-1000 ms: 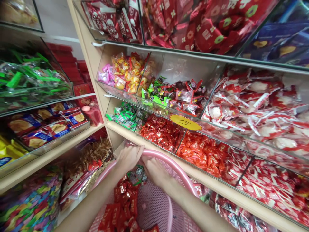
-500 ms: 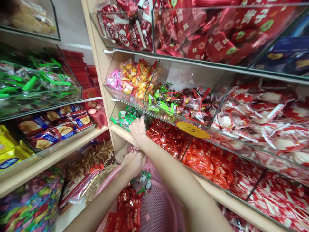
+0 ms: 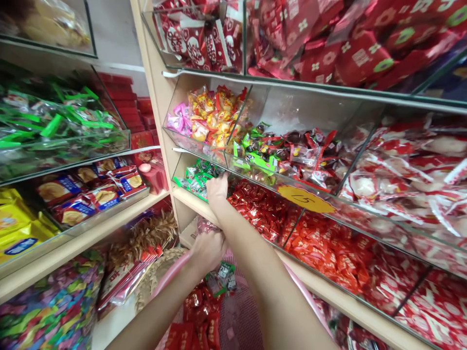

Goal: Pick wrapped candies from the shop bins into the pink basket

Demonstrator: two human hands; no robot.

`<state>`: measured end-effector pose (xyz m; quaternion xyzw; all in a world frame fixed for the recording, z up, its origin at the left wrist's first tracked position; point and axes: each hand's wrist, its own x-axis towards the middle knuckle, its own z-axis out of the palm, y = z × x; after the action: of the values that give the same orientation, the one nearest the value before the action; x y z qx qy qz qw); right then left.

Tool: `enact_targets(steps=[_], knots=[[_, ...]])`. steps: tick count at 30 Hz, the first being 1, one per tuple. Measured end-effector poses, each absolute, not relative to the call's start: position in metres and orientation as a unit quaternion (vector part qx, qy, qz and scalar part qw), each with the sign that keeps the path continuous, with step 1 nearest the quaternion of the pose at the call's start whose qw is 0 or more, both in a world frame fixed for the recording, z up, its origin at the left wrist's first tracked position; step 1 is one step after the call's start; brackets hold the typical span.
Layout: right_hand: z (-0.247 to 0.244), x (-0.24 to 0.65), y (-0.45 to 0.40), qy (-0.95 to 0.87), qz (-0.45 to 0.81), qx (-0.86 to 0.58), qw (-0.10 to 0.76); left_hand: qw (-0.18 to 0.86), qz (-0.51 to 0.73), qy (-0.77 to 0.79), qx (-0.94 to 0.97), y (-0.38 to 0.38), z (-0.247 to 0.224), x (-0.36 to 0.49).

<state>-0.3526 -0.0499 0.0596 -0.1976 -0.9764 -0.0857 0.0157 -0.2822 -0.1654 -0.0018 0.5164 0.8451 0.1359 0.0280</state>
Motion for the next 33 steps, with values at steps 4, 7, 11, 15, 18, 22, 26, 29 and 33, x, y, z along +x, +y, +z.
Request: enact_targets(steps=[4,7,11,15,18,22,26,29,33], knots=[[0.068,-0.335,-0.059,-0.966,-0.112,-0.215,0.094,0.025,0.142,0.846,0.514,-0.166,0.0,-0.281],[0.074,-0.303,-0.066,-0.966,-0.049,-0.166,0.191,0.018,0.146,0.847,0.511,-0.165,0.0,-0.28],[0.074,-0.249,-0.067,-0.9,0.33,-0.156,0.239,0.008,0.14,0.844,0.518,-0.163,-0.003,-0.279],[0.063,-0.2,-0.07,-0.713,0.652,-0.159,0.205,0.01,0.131,0.848,0.513,-0.161,-0.003,-0.28],[0.053,-0.174,-0.078,-0.635,0.723,-0.163,0.218,0.02,0.114,0.85,0.514,-0.16,-0.002,-0.28],[0.037,-0.157,-0.088,-0.563,0.768,-0.179,0.248,0.028,0.09,0.844,0.527,-0.16,-0.002,-0.279],[0.03,-0.153,-0.091,-0.527,0.782,-0.171,0.285,0.016,0.089,0.858,0.506,-0.16,-0.003,-0.279],[0.029,-0.154,-0.091,-0.542,0.76,-0.147,0.328,0.008,0.093,0.856,0.508,-0.161,-0.001,-0.278],[0.028,-0.153,-0.092,-0.618,0.671,-0.137,0.387,0.007,0.091,0.853,0.514,-0.162,0.003,-0.276]])
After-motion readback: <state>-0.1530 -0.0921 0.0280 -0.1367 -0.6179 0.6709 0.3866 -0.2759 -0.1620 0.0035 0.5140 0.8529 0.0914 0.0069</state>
